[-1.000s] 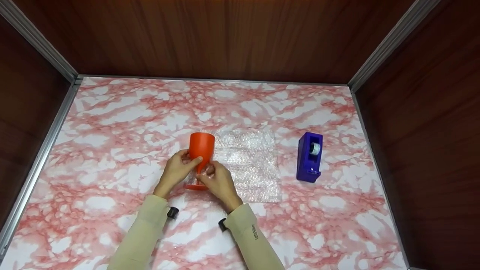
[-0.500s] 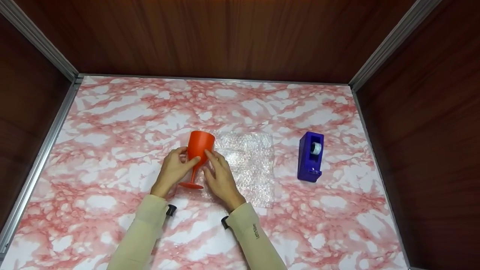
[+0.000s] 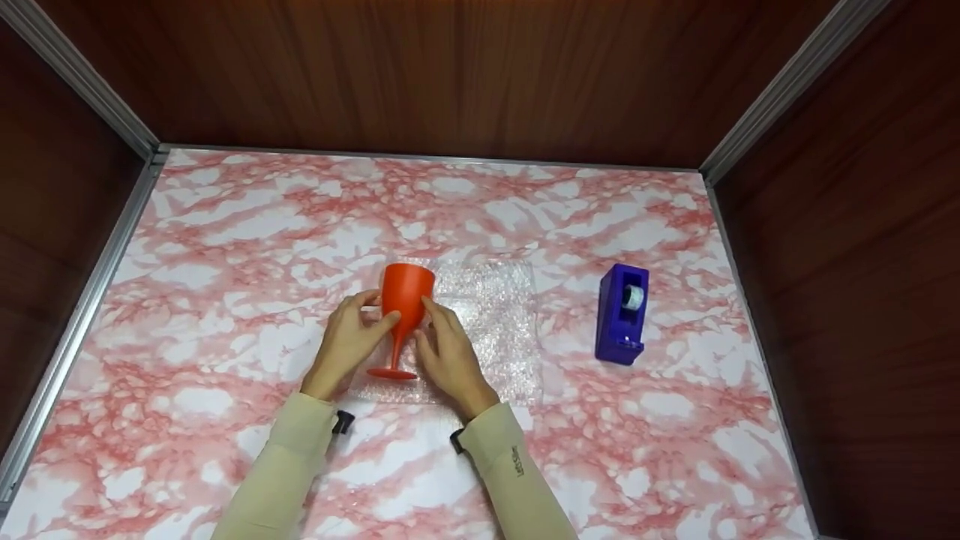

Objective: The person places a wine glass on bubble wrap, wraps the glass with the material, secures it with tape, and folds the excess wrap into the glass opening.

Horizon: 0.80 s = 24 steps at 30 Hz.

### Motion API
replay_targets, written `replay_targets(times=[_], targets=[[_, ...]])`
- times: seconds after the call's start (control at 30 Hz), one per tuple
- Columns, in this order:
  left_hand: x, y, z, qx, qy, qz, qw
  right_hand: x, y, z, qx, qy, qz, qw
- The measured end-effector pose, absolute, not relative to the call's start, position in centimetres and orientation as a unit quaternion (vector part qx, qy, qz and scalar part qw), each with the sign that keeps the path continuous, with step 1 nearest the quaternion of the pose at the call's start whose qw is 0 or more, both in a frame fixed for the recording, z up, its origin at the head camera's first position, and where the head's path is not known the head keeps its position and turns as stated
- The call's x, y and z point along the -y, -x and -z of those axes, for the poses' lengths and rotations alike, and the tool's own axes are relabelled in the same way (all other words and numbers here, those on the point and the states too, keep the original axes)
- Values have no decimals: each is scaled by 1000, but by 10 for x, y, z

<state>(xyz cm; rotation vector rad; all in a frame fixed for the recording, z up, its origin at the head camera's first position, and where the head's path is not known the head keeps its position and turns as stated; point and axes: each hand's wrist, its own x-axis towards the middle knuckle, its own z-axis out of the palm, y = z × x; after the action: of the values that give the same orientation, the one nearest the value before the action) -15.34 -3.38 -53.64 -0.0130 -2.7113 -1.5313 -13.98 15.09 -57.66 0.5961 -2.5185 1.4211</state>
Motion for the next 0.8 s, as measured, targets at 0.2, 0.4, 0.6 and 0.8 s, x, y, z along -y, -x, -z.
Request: replay_targets(times=[0.2, 0.4, 0.6, 0.8], targets=[[34, 155, 537, 855, 20, 518, 29, -153, 139, 578, 850, -208, -476, 87], [34, 154, 538, 864, 44, 499, 53, -157, 141, 574, 856, -196, -470, 87], [34, 153, 537, 864, 49, 500, 34, -161, 142, 570, 852, -188, -480, 90], [34, 153, 540, 861, 75, 501, 31, -164, 139, 571, 854, -185, -480, 81]])
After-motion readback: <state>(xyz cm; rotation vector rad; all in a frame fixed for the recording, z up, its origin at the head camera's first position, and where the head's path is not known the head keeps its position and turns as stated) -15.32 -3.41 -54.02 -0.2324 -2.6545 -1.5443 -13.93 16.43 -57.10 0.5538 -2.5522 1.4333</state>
